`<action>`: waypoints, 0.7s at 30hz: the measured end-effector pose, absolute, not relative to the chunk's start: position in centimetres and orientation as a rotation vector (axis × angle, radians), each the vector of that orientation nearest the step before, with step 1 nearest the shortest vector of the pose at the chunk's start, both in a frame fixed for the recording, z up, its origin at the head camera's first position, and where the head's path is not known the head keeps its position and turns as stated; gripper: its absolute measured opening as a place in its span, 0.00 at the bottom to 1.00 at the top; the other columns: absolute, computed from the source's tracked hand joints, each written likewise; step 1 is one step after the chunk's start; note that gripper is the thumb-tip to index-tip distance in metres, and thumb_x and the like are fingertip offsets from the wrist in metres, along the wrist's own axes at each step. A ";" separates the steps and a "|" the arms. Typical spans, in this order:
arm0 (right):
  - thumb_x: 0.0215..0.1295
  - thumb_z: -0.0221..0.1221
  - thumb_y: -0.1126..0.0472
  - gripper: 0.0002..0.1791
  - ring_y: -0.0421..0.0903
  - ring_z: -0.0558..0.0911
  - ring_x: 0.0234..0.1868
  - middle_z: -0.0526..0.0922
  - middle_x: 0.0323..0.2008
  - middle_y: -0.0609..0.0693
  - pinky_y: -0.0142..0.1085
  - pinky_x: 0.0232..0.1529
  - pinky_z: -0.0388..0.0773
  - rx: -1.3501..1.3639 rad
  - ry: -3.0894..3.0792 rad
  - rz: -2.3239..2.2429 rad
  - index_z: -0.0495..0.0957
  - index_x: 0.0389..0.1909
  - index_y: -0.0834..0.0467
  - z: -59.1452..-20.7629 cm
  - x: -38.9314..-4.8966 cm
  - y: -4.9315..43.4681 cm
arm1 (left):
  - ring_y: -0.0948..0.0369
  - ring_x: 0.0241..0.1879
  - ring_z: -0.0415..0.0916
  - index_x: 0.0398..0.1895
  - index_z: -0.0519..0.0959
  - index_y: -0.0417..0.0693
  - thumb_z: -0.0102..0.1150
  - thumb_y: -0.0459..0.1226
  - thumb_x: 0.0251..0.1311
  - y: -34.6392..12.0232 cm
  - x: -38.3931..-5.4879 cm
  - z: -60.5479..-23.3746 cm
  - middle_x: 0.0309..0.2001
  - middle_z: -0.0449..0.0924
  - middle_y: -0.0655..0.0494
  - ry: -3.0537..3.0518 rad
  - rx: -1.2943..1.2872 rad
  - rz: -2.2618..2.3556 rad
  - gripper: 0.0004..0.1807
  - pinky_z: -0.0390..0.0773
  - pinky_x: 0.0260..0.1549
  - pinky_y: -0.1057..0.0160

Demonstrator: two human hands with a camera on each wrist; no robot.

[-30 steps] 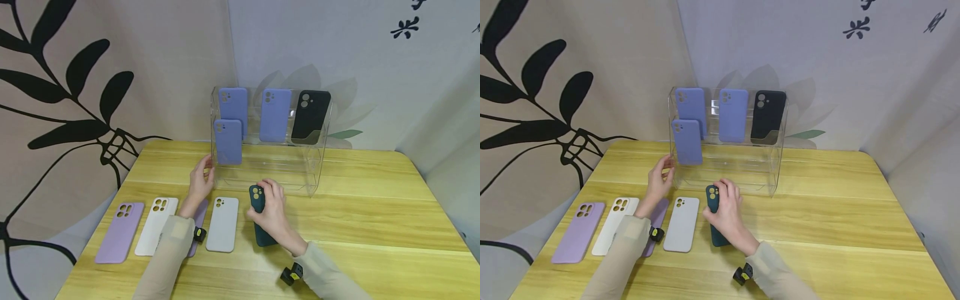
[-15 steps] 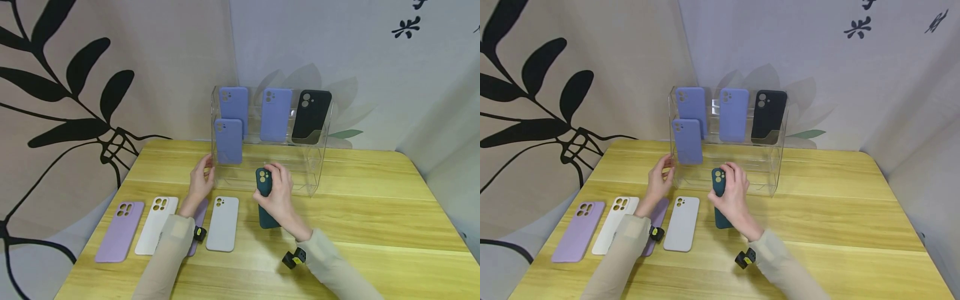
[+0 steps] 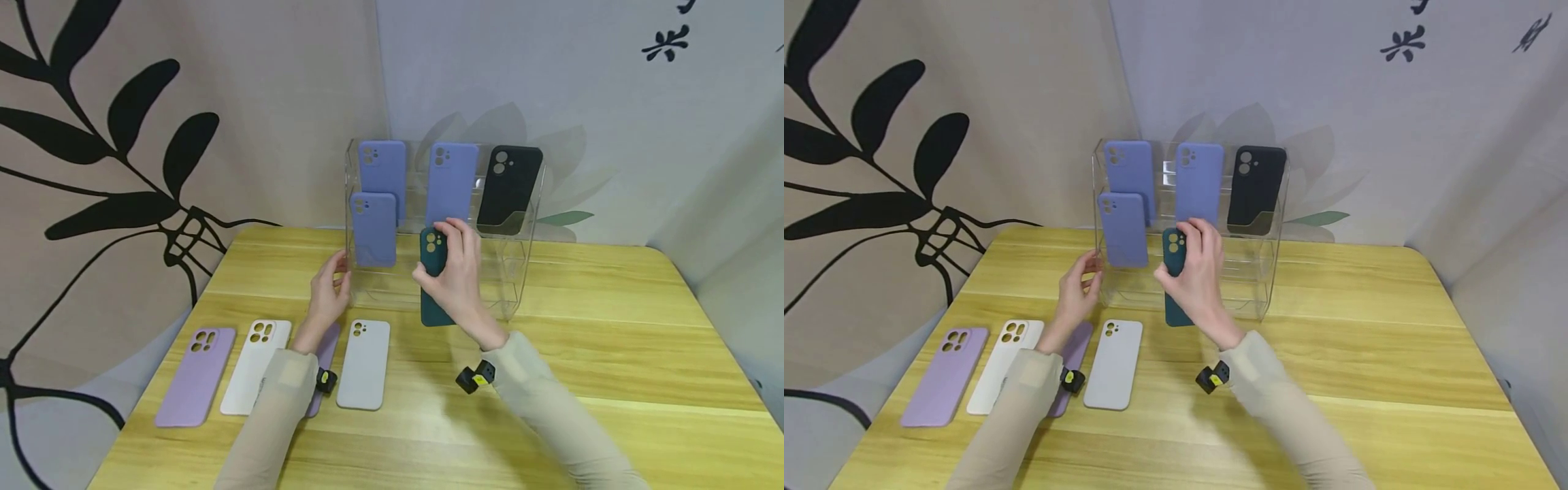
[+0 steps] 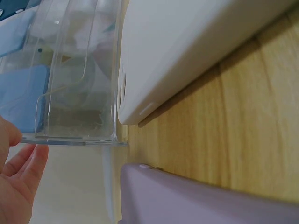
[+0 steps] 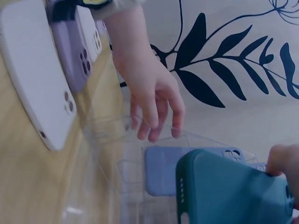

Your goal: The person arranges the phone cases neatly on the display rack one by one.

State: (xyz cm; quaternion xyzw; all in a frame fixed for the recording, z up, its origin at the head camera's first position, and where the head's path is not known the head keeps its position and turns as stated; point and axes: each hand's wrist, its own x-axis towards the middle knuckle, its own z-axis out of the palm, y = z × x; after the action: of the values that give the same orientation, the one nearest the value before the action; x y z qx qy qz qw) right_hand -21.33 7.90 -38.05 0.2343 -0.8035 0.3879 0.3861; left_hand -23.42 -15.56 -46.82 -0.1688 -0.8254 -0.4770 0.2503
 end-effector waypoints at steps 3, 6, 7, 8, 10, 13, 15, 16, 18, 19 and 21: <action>0.44 0.60 0.65 0.28 0.61 0.65 0.52 0.67 0.52 0.67 0.54 0.54 0.63 0.597 -1.999 0.987 0.69 0.50 0.69 -37.4 -22.4 7.7 | 0.42 0.41 0.77 0.56 0.68 0.26 0.51 0.19 0.56 -15.6 -23.4 -46.8 0.42 0.76 0.32 -2.253 -0.455 -1.301 0.21 0.84 0.33 0.54; 0.44 0.60 0.65 0.28 0.61 0.64 0.53 0.66 0.53 0.66 0.54 0.54 0.63 0.589 -1.969 0.984 0.69 0.51 0.68 -36.8 -23.5 7.5 | 0.42 0.41 0.77 0.56 0.68 0.27 0.51 0.19 0.57 -15.6 -23.4 -46.8 0.42 0.76 0.33 -2.263 -0.451 -1.299 0.22 0.84 0.34 0.55; 0.44 0.61 0.66 0.29 0.61 0.64 0.54 0.66 0.54 0.66 0.54 0.54 0.62 0.585 -1.966 0.981 0.69 0.51 0.68 -36.6 -23.8 7.4 | 0.42 0.41 0.77 0.56 0.68 0.27 0.51 0.19 0.57 -15.6 -23.4 -46.8 0.42 0.76 0.33 -2.266 -0.451 -1.298 0.22 0.84 0.34 0.55; 0.44 0.61 0.66 0.29 0.61 0.63 0.54 0.65 0.54 0.65 0.54 0.54 0.62 0.581 -1.965 0.977 0.69 0.52 0.67 -36.4 -24.1 7.3 | 0.43 0.41 0.77 0.56 0.67 0.27 0.51 0.19 0.57 -15.6 -23.4 -46.8 0.42 0.76 0.33 -2.269 -0.449 -1.296 0.22 0.84 0.34 0.55; 0.45 0.61 0.65 0.30 0.61 0.62 0.55 0.64 0.55 0.64 0.55 0.52 0.61 0.567 -1.971 0.973 0.68 0.53 0.66 -36.2 -24.8 7.1 | 0.43 0.41 0.77 0.57 0.67 0.27 0.51 0.19 0.57 -15.7 -23.4 -46.8 0.42 0.76 0.33 -2.268 -0.450 -1.297 0.22 0.84 0.34 0.55; 0.45 0.60 0.65 0.30 0.60 0.61 0.56 0.63 0.56 0.62 0.55 0.49 0.62 0.541 -1.976 0.963 0.68 0.54 0.65 -35.9 -25.8 6.9 | 0.43 0.42 0.77 0.57 0.67 0.28 0.51 0.19 0.57 -15.7 -23.5 -46.8 0.42 0.76 0.33 -2.267 -0.452 -1.298 0.22 0.84 0.35 0.55; 0.45 0.60 0.65 0.30 0.60 0.61 0.56 0.63 0.56 0.62 0.54 0.51 0.61 0.524 -1.969 0.952 0.68 0.54 0.65 -35.8 -26.5 6.8 | 0.43 0.42 0.77 0.57 0.67 0.27 0.51 0.19 0.57 -15.7 -23.5 -46.9 0.42 0.76 0.33 -2.264 -0.456 -1.299 0.22 0.84 0.34 0.54; 0.45 0.60 0.65 0.30 0.59 0.61 0.56 0.63 0.56 0.62 0.54 0.52 0.61 0.517 -1.964 0.948 0.68 0.54 0.65 -35.7 -26.8 6.8 | 0.43 0.42 0.77 0.57 0.67 0.27 0.51 0.19 0.57 -15.7 -23.5 -46.9 0.42 0.76 0.33 -2.266 -0.457 -1.297 0.22 0.84 0.35 0.54; 0.45 0.61 0.65 0.30 0.59 0.61 0.56 0.63 0.56 0.62 0.53 0.56 0.60 0.509 -1.951 0.939 0.67 0.54 0.65 -35.5 -27.5 6.7 | 0.43 0.42 0.77 0.57 0.67 0.27 0.51 0.19 0.57 -15.7 -23.5 -46.9 0.42 0.76 0.33 -2.267 -0.458 -1.299 0.22 0.84 0.35 0.54; 0.45 0.61 0.65 0.31 0.58 0.61 0.57 0.63 0.56 0.62 0.52 0.58 0.59 0.503 -1.945 0.935 0.67 0.54 0.65 -35.4 -27.8 6.7 | 0.43 0.42 0.77 0.57 0.67 0.27 0.51 0.19 0.57 -15.7 -23.5 -46.9 0.42 0.76 0.33 -2.267 -0.458 -1.301 0.22 0.84 0.35 0.55; 0.45 0.62 0.66 0.31 0.57 0.60 0.58 0.63 0.57 0.62 0.51 0.60 0.57 0.495 -1.935 0.934 0.67 0.54 0.65 -35.3 -28.4 6.6 | 0.43 0.42 0.77 0.57 0.67 0.27 0.51 0.19 0.57 -15.6 -23.5 -46.9 0.42 0.75 0.33 -2.267 -0.455 -1.304 0.22 0.84 0.35 0.55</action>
State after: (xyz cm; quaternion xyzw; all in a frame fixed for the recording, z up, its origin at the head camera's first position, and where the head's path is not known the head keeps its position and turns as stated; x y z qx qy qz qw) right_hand -28.44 6.58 -35.35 0.2003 -0.7831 0.3780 0.4514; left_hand -23.52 -15.64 -46.90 -0.1663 -0.8289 -0.4766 0.2410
